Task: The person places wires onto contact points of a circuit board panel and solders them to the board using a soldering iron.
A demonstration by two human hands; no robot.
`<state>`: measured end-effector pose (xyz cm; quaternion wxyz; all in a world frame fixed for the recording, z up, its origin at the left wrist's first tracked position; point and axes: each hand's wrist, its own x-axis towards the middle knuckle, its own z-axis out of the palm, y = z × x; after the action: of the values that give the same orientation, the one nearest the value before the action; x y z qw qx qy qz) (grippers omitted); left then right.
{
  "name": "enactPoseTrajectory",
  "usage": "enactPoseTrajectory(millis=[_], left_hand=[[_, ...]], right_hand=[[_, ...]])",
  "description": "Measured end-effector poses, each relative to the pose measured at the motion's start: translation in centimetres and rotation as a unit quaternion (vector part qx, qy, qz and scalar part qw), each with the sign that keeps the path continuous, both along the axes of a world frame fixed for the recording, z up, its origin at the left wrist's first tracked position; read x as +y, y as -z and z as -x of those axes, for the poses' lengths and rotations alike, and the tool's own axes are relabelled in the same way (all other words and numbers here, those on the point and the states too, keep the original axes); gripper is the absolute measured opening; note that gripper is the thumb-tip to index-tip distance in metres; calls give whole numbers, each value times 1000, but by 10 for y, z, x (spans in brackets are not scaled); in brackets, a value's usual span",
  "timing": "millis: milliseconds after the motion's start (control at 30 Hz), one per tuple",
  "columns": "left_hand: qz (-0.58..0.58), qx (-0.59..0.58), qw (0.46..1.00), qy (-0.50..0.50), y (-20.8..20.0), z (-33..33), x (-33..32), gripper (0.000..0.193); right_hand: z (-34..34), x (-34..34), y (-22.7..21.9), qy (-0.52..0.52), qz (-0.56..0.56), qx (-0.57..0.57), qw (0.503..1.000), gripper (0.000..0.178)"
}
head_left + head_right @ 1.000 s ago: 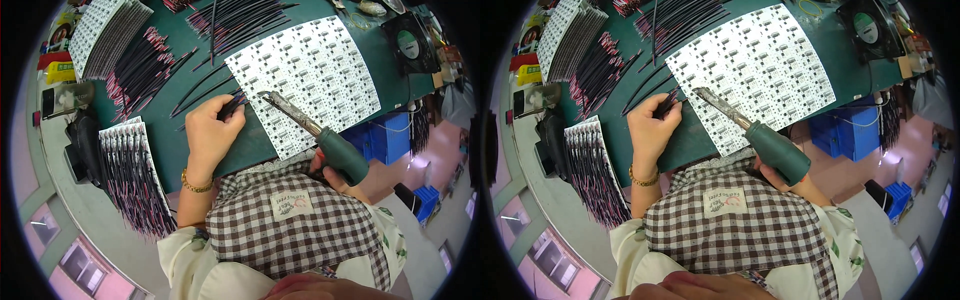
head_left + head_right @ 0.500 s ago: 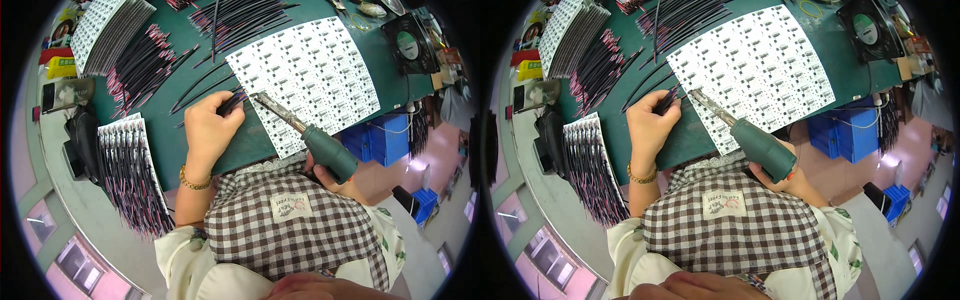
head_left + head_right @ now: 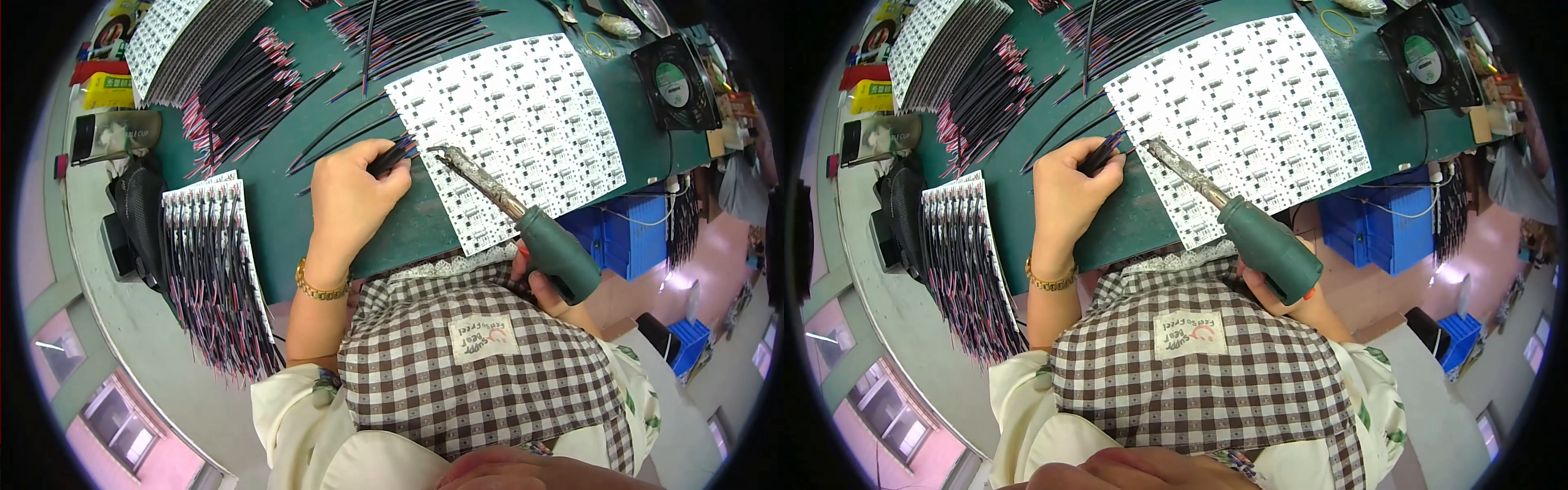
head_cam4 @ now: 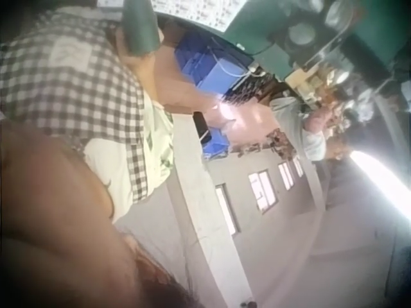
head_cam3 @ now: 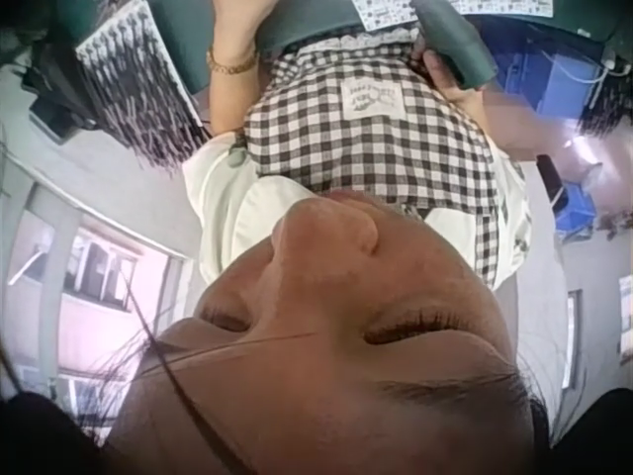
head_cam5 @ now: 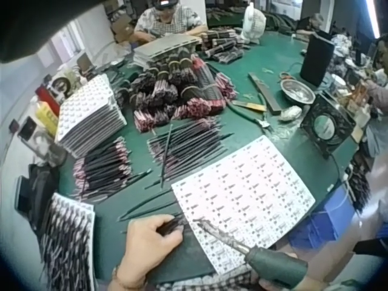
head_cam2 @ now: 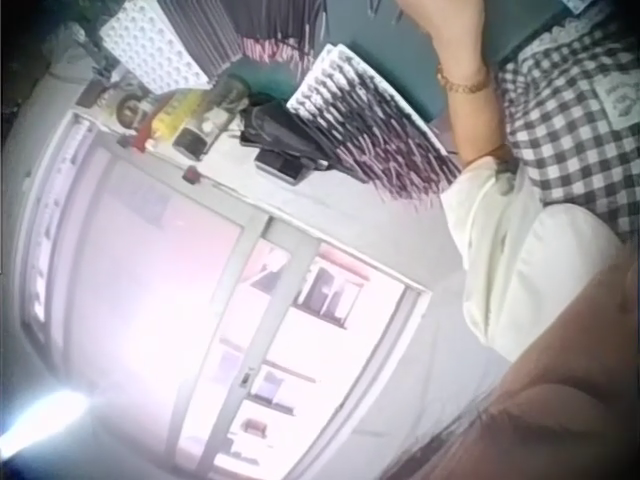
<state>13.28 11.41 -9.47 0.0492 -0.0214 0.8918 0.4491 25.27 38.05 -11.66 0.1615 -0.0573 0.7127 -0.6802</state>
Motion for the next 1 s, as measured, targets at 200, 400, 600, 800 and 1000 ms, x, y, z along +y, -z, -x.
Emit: enactPoseTrajectory(millis=[200, 400, 600, 800, 1000], left_hand=[[-42, -48, 997, 38, -2, 9, -10, 19], [-75, -57, 992, 82, 2, 13, -16, 17], [-38, -52, 992, 107, 2, 12, -14, 13], [-12, -42, 994, 105, 0, 13, -13, 13], [-2, -9, 994, 106, 0, 13, -13, 19]], right_hand=[[1, -5, -9, 20, 27, -23, 999, 50], [-1, -2, -1, 12, 18, -36, 999, 49], [-1, -1, -5, 8, 17, -46, 999, 48], [9, 3, -12, -39, -29, -39, 998, 47], [1, -5, -4, 18, 34, -24, 999, 36]])
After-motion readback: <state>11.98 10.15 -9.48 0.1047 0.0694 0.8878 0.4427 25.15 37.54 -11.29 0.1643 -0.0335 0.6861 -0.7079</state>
